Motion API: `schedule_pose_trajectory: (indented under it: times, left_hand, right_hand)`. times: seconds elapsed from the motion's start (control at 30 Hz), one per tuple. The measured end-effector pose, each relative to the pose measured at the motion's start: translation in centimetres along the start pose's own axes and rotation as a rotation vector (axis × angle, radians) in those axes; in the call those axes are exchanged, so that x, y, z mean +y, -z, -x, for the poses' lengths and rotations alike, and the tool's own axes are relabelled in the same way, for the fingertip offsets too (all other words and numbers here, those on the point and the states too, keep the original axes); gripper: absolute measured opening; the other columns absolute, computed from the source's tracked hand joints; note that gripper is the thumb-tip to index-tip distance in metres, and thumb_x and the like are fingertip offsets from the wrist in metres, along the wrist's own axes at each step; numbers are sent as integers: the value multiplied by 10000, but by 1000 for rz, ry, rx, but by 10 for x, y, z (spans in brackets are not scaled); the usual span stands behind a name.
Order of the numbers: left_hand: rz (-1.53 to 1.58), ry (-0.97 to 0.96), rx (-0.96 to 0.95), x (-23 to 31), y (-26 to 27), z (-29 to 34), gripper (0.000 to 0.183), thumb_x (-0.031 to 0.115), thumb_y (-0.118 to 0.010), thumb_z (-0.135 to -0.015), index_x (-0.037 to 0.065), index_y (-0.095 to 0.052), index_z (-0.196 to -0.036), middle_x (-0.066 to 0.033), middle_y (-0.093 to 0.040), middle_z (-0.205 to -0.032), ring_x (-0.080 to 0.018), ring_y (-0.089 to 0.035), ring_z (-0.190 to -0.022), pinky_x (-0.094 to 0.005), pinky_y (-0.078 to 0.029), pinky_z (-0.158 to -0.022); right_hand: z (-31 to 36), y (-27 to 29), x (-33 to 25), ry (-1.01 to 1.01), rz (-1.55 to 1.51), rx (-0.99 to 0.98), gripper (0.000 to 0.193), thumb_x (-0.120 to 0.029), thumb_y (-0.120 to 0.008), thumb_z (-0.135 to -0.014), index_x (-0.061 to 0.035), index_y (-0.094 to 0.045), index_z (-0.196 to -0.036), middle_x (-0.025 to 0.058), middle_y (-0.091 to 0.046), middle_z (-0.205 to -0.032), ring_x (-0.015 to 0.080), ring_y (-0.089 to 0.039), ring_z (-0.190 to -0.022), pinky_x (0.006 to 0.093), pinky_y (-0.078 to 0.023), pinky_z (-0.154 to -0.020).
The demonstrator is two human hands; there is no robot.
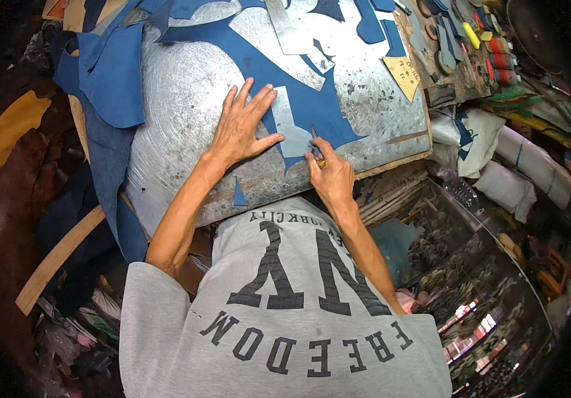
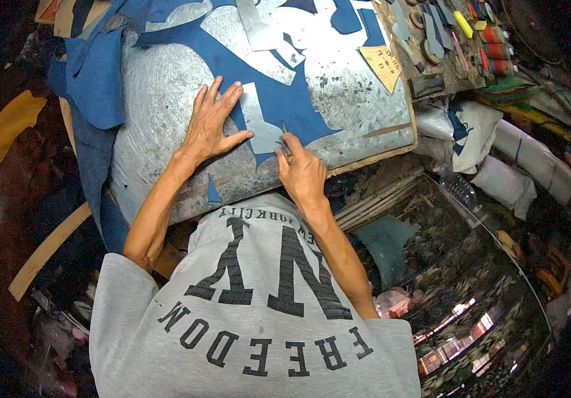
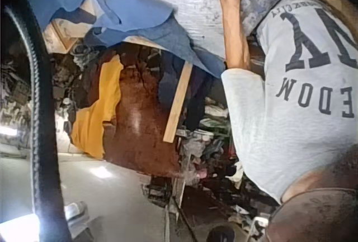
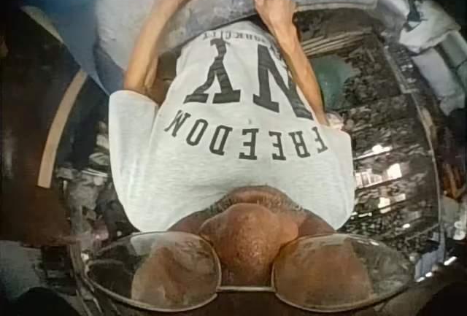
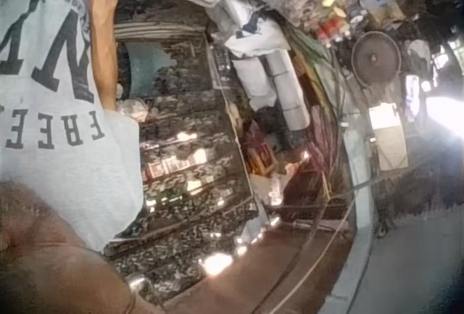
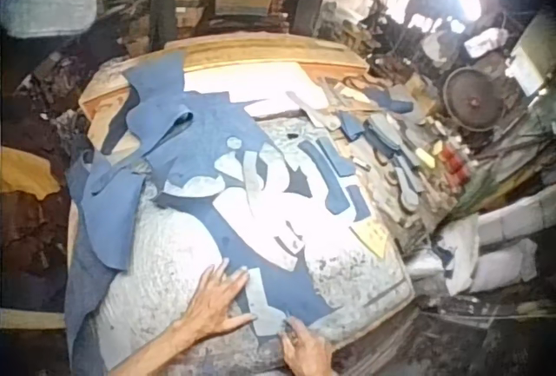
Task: Cutting leather patterns for shoes using a manual craft blade and metal templates.
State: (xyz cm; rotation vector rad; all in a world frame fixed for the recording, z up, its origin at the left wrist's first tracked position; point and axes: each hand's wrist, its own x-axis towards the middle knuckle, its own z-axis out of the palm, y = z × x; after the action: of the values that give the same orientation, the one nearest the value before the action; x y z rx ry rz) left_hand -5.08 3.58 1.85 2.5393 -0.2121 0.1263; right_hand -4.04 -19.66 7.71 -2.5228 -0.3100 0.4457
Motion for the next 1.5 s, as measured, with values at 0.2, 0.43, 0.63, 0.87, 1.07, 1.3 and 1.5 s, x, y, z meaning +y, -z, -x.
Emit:
schedule_pose_trajectory:
  times: [0.2, 0.43, 0.63, 0.87, 1.07, 1.3, 1.5]
  left_hand:
    - [-35, -65, -119, -1, 1, -27, 977, 570, -755, -744, 143, -333, -1515, -84, -428, -1517, -371, -213, -1469, -557, -133, -1204]
    - [79, -115, -150, -12, 10, -52, 1033, 595, -785, -685, 151, -351, -1510, -124, -435, -1501, -370, -255, -1455, -546, -204, -1194]
    - [35, -115, -163, -23, 14, -52, 1040, 585, -797, -675, 146, -355, -1508, -122, -433, -1502, -348, -264, -1455, -543, -188, -1201]
    - [14, -182, -193, -19, 8, -51, 1005, 576, -787, -699, 140, -365, -1501, -127, -442, -1495, -332, -276, -1453, -550, -168, -1203]
    - [-69, -123, -9, -37, 18, -50, 878, 522, -701, -832, 79, -341, -1498, -169, -381, -1528, -385, -262, -1451, -541, -196, -1186]
    - [-413, -53, 114, -113, 56, -72, 517, 210, -599, -934, 146, -461, -1428, -112, -484, -1454, -382, -364, -1394, -531, -283, -1144]
    - [-641, 95, 27, -140, 92, -98, 371, 259, -592, -945, 138, -598, -1297, -143, -673, -1184, -329, -610, -1138, -501, -422, -969]
  right_hand:
    - [4, -2, 9, 130, 12, -36, 331, -197, -692, -878, -82, -580, -1168, 197, -700, -858, 408, -684, -738, 474, -531, -617]
    - [0, 2, 8, 52, -12, -82, 432, -224, -693, -886, -76, -507, -1247, 199, -687, -766, 403, -684, -677, 487, -522, -578]
    - [-1, 2, 13, 83, -8, -52, 479, -228, -702, -881, -70, -494, -1282, 199, -672, -720, 402, -680, -658, 486, -517, -566]
    - [1, -4, 14, 112, 13, -26, 462, -220, -710, -874, -78, -516, -1268, 209, -662, -721, 410, -667, -645, 487, -507, -560]
    - [1, -2, 12, 106, -1, -20, 447, -219, -706, -878, -84, -523, -1263, 213, -668, -750, 413, -668, -654, 483, -511, -563]
    - [3, 4, 12, 71, 8, -69, 454, -187, -691, -878, -106, -530, -1295, 218, -679, -805, 414, -674, -694, 481, -522, -595]
    - [2, 13, 25, 183, 87, -27, 378, -173, -687, -869, -114, -613, -1235, 194, -691, -863, 399, -676, -749, 473, -529, -635]
